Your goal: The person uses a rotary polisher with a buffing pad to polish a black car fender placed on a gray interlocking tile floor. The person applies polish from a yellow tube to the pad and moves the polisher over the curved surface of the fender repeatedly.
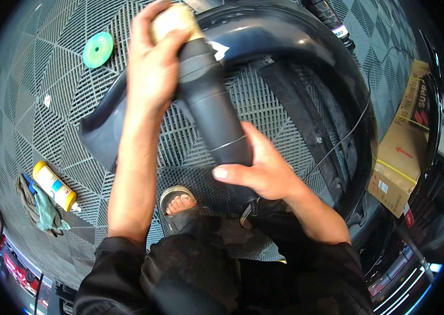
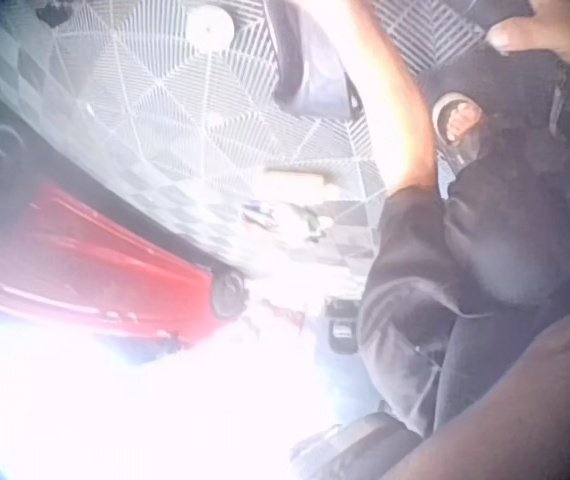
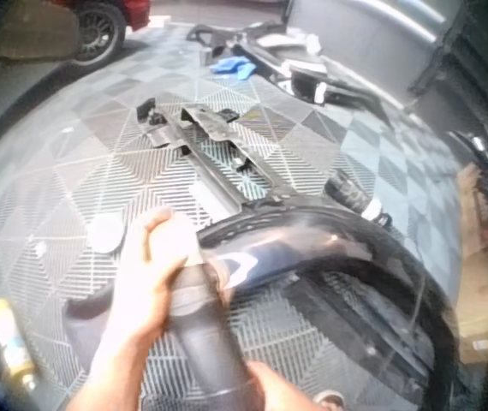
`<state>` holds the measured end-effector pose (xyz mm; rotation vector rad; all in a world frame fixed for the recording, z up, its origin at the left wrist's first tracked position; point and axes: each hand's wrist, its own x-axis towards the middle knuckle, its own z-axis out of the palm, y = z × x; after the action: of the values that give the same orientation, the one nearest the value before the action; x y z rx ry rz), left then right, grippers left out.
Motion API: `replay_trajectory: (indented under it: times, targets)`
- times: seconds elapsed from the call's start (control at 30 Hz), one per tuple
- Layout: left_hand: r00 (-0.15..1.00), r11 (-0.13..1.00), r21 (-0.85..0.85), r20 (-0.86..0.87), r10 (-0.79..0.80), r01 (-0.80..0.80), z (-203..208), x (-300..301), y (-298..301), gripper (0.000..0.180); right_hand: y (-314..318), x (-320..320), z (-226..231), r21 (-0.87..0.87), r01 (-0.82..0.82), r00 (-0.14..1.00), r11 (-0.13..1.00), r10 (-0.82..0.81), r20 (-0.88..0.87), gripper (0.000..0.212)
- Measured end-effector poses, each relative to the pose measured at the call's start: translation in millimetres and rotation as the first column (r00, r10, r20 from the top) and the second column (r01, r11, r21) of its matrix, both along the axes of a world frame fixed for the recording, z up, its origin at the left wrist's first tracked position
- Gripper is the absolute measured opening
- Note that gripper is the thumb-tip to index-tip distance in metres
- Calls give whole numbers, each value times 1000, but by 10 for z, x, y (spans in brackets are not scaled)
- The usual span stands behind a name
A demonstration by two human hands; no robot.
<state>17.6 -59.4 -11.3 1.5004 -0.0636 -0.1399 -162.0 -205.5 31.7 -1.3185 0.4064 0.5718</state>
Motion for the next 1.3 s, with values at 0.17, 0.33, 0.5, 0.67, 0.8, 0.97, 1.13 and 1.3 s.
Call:
replay_trajectory:
  times: [0.17,0.33,0.5,0.67,0.8,0.97,1.13,1.3]
  targets:
    - [796,853,517,484,-364,76,-16,229,-407,39,-351,1,146,77,161,983,984,-153,-103,57]
    - [987,984,123,77,-142,132,15,98,-885,44,-562,26,208,-59,218,972,974,-222,-77,55]
    - [994,992,55,0,-113,113,-40,99,-900,50,-498,-7,144,-15,184,980,983,-185,-76,55]
    - [999,998,-33,-11,-47,47,-120,119,-652,55,-273,-20,102,-15,142,985,990,-143,-99,56]
    - [1000,999,-45,18,23,-23,-190,74,-401,53,-76,2,117,-18,108,986,994,-109,-128,58]
    - [981,993,-13,157,118,-118,-229,25,-99,52,133,7,85,62,85,987,994,-75,-143,56]
    - [989,973,218,146,39,-71,-204,-114,321,55,314,-1,30,131,29,993,991,-14,-118,55]
    - [984,978,178,157,80,-107,-187,-220,623,49,506,0,-16,142,-37,994,989,51,-94,59]
